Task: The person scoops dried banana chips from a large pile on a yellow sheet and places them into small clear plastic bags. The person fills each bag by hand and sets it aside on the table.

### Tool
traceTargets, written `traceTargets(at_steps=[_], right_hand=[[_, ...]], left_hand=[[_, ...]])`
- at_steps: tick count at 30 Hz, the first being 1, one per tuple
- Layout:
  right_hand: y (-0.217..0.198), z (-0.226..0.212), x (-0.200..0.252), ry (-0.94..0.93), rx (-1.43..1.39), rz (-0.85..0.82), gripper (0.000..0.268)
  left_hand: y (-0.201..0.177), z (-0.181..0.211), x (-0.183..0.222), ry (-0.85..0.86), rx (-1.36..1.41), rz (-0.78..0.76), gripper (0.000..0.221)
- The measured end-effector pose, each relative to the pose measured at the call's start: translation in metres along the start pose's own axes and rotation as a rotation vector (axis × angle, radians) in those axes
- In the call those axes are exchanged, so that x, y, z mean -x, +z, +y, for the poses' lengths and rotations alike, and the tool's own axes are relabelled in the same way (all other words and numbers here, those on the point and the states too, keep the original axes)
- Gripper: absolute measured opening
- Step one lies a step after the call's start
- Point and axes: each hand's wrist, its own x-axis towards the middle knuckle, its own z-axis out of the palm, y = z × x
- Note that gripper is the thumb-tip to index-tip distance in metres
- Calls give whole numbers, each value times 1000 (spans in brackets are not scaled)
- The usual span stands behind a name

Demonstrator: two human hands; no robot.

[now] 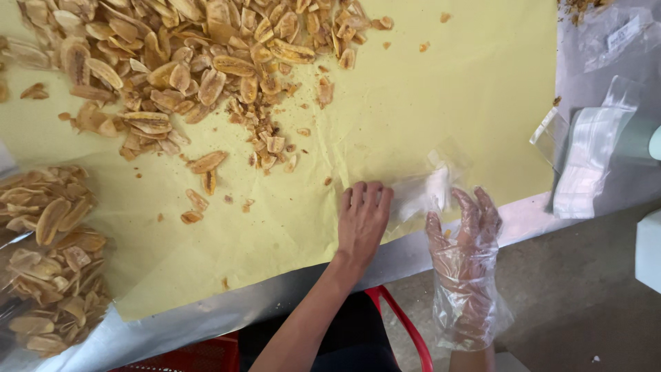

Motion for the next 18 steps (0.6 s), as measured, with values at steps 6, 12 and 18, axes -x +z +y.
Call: traceTargets(at_steps=[6,12,18], right_hand=[[-21,9,-12,-462,-49,-83,53],[-9,39,10,329,-626,-802,59],[25,52,61,534,-1503,-683,53]], left_hand=[[-37,0,0,213,122,3,19],[-87,-13,-6,522,390,194,29],[-99,-16,-1,565,619,289,26]])
